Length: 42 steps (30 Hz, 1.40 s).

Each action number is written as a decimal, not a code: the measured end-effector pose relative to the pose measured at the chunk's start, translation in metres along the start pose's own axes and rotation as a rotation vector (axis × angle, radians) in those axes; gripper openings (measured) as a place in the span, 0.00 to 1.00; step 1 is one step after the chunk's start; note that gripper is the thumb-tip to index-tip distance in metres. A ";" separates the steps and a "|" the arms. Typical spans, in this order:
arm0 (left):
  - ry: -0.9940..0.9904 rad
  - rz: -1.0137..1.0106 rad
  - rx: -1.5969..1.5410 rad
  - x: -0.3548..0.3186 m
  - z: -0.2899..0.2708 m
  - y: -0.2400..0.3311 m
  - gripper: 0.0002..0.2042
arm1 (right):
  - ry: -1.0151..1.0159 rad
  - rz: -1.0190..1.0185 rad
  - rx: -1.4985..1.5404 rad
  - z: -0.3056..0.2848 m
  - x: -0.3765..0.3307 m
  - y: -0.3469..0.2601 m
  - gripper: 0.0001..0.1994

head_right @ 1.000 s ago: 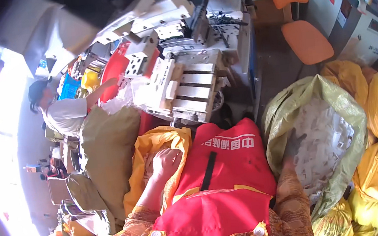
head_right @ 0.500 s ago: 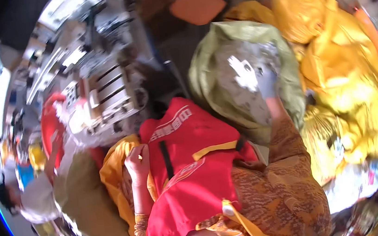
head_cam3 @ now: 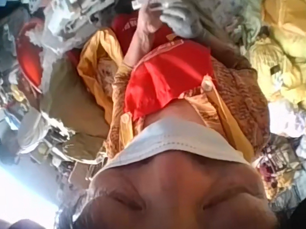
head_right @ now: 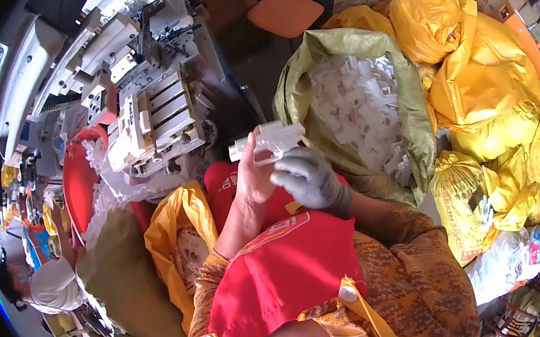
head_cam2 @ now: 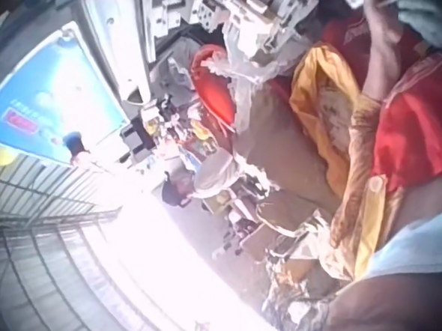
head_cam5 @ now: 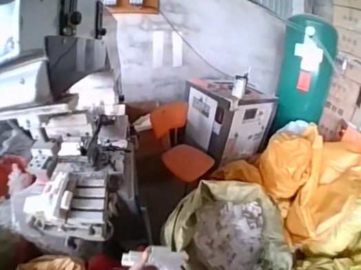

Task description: The person takes plastic toy gun parts from a bag, places them onto a printing machine fixture, and deposits the printed toy gun parts into another bag.

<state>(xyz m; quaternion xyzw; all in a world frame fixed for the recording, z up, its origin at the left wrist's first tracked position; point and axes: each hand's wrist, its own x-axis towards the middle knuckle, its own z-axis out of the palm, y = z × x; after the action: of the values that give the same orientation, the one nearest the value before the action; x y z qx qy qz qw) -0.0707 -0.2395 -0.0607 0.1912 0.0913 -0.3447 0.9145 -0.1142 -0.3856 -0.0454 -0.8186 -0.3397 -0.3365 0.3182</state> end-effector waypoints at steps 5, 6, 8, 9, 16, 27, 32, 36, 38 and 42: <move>0.033 -0.029 0.027 0.045 -0.002 0.005 0.17 | -0.075 0.160 0.293 -0.033 0.008 -0.001 0.14; 0.024 -0.021 0.089 0.047 0.007 0.010 0.17 | -0.029 0.308 0.453 -0.046 0.012 0.003 0.14; 0.011 -0.135 0.112 0.052 -0.018 0.021 0.19 | 0.035 0.447 0.369 -0.063 0.031 0.018 0.18; -0.035 -0.193 0.124 0.051 -0.018 0.024 0.19 | -0.175 0.379 0.132 -0.073 0.048 0.030 0.22; 0.002 -0.467 0.149 0.090 -0.012 0.007 0.14 | -0.722 0.254 0.106 -0.098 0.037 0.081 0.27; 0.447 0.762 1.299 -0.042 -0.006 0.058 0.16 | -0.612 0.363 0.372 -0.063 0.032 0.083 0.20; 0.998 1.308 0.756 -0.146 0.002 0.188 0.15 | -0.260 0.879 1.073 -0.015 0.057 0.070 0.22; 1.620 0.501 1.988 -0.211 0.001 0.198 0.12 | -0.204 0.720 1.081 0.010 0.104 0.048 0.20; 1.459 0.447 1.885 -0.224 0.022 0.168 0.13 | -0.180 0.753 1.111 0.017 0.113 0.051 0.18; 1.274 0.907 1.980 -0.201 -0.020 0.191 0.17 | -0.219 0.790 1.028 0.038 0.127 0.056 0.27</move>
<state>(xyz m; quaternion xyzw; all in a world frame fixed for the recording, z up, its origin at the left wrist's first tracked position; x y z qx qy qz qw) -0.0944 0.0202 0.0363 0.9389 0.1444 0.2318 0.2094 0.0111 -0.3453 0.0138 -0.6548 -0.1616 0.0961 0.7320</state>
